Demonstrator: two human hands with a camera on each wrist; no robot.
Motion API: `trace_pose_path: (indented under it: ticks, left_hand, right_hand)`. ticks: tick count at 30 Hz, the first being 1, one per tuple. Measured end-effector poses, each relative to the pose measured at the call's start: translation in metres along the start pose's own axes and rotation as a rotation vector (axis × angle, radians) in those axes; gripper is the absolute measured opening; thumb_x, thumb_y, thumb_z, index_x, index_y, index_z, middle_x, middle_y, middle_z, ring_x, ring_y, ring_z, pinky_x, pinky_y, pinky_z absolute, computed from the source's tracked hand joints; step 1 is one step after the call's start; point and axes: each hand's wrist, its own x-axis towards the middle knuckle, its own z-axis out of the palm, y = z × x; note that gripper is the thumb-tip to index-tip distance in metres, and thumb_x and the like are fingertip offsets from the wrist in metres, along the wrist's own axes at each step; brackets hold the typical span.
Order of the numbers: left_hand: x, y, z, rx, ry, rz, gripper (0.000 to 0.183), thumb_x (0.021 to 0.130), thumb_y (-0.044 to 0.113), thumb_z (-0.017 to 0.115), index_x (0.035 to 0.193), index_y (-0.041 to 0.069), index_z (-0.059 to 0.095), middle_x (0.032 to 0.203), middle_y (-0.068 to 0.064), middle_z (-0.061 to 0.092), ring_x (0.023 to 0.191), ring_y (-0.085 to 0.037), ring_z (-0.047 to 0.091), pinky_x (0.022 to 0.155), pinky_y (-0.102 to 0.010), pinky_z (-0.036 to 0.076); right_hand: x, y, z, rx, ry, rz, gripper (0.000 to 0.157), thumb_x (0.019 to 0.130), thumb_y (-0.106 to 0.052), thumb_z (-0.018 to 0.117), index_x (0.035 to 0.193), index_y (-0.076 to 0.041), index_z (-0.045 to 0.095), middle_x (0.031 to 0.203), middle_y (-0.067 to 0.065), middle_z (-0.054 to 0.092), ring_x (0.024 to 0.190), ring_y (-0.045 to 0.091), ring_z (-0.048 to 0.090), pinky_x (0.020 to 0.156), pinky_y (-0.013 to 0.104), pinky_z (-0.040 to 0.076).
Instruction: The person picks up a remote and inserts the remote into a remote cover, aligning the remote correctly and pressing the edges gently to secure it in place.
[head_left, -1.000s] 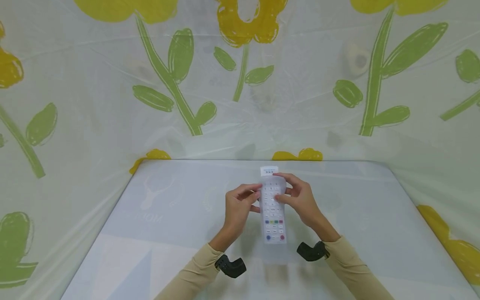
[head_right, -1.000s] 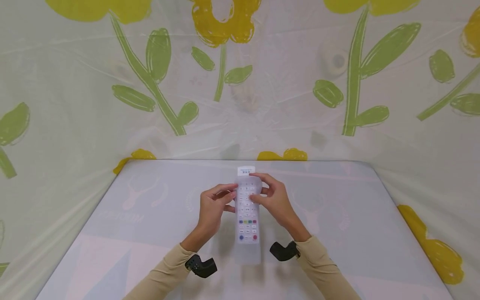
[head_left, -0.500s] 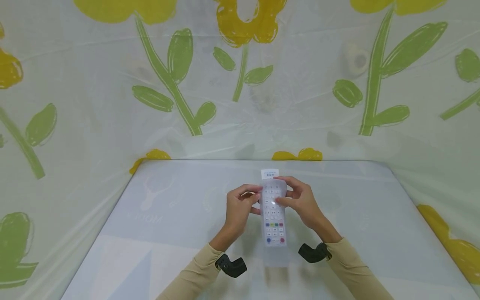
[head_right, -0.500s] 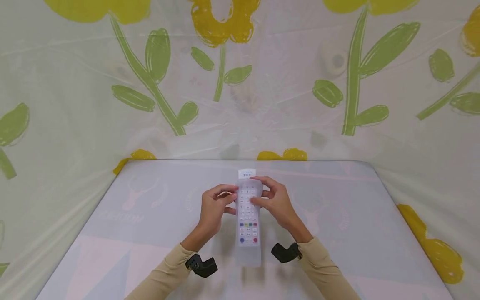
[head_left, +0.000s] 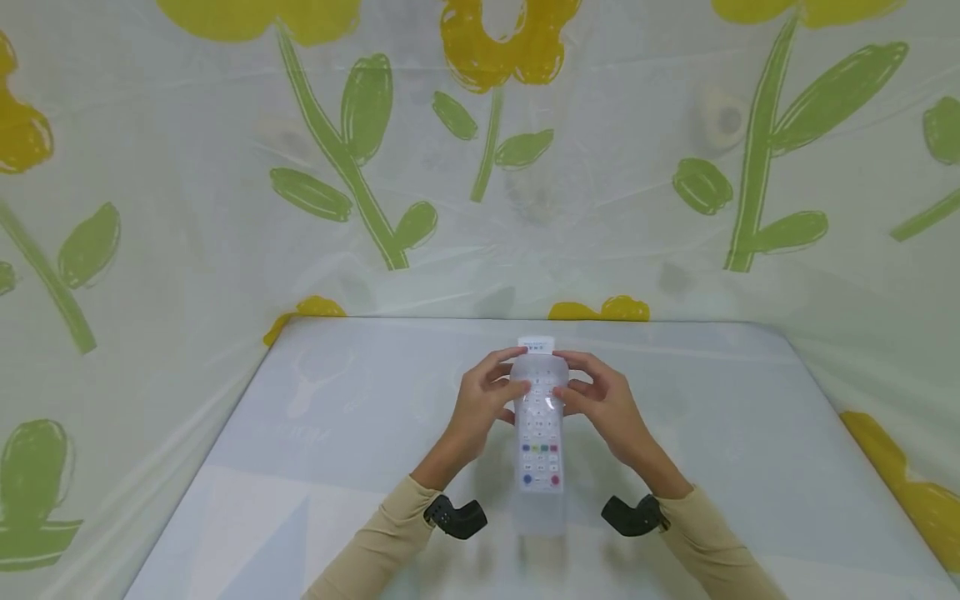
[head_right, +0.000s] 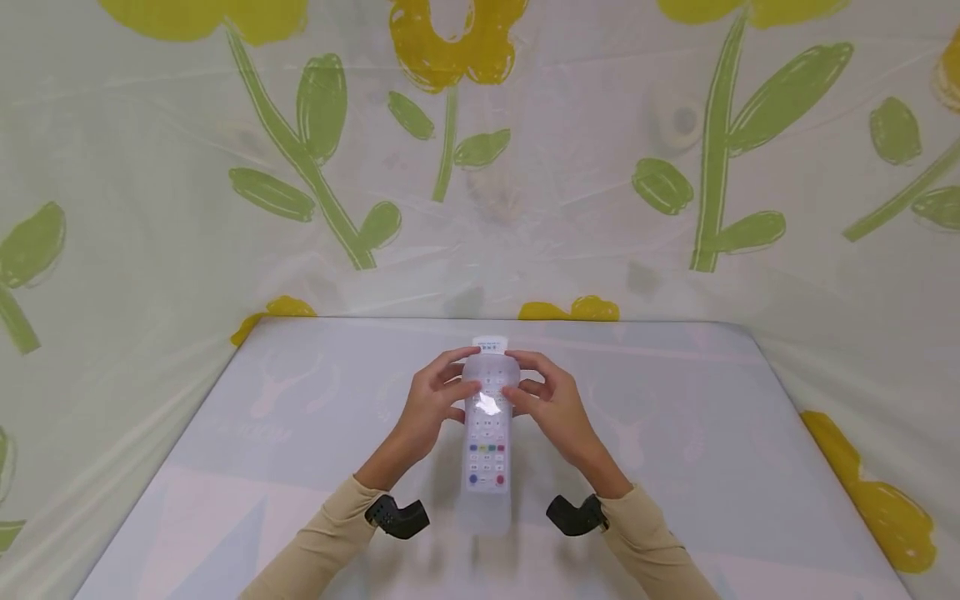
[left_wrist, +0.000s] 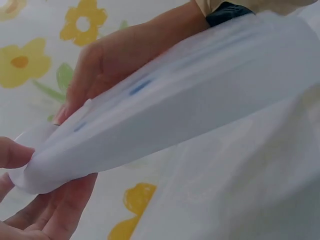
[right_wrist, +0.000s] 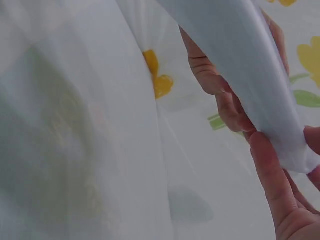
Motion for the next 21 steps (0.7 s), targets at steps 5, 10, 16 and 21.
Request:
trace_pose_path:
  ticks: [5, 10, 16, 21]
  left_hand:
    - [0.000, -0.001, -0.001, -0.036, 0.004, 0.008, 0.040, 0.091, 0.014, 0.062, 0.130, 0.019, 0.057, 0.119, -0.010, 0.058, 0.095, -0.024, 0.061, 0.061, -0.035, 0.057]
    - [-0.001, -0.002, -0.001, -0.039, -0.024, 0.007, 0.040, 0.091, 0.016, 0.062, 0.131, 0.017, 0.058, 0.121, -0.009, 0.056, 0.095, -0.025, 0.060, 0.061, -0.035, 0.057]
    - [-0.002, -0.002, -0.002, -0.043, -0.044, 0.011, 0.041, 0.091, 0.015, 0.061, 0.132, 0.012, 0.056, 0.120, -0.012, 0.057, 0.094, -0.024, 0.061, 0.060, -0.036, 0.057]
    - [-0.002, -0.002, -0.004, -0.048, -0.046, 0.014, 0.041, 0.091, 0.015, 0.061, 0.132, 0.011, 0.056, 0.118, -0.013, 0.056, 0.093, -0.024, 0.061, 0.060, -0.035, 0.057]
  right_hand:
    - [-0.003, -0.001, -0.003, -0.018, 0.080, 0.017, 0.033, 0.089, -0.009, 0.066, 0.118, 0.005, 0.059, 0.114, 0.020, 0.059, 0.088, 0.019, 0.065, 0.072, 0.032, 0.057]
    - [-0.004, 0.000, -0.002, -0.057, 0.160, -0.042, 0.019, 0.087, -0.005, 0.067, 0.103, 0.004, 0.067, 0.103, 0.017, 0.064, 0.088, 0.019, 0.063, 0.071, 0.029, 0.057]
    - [-0.007, -0.009, 0.004, -0.184, 0.208, -0.137, 0.012, 0.087, -0.003, 0.066, 0.098, -0.001, 0.070, 0.123, 0.007, 0.061, 0.107, 0.016, 0.057, 0.078, 0.023, 0.054]
    - [-0.007, -0.014, 0.007, -0.155, 0.180, -0.179, 0.011, 0.087, 0.002, 0.064, 0.097, 0.002, 0.069, 0.129, 0.011, 0.058, 0.110, 0.025, 0.059, 0.084, 0.024, 0.052]
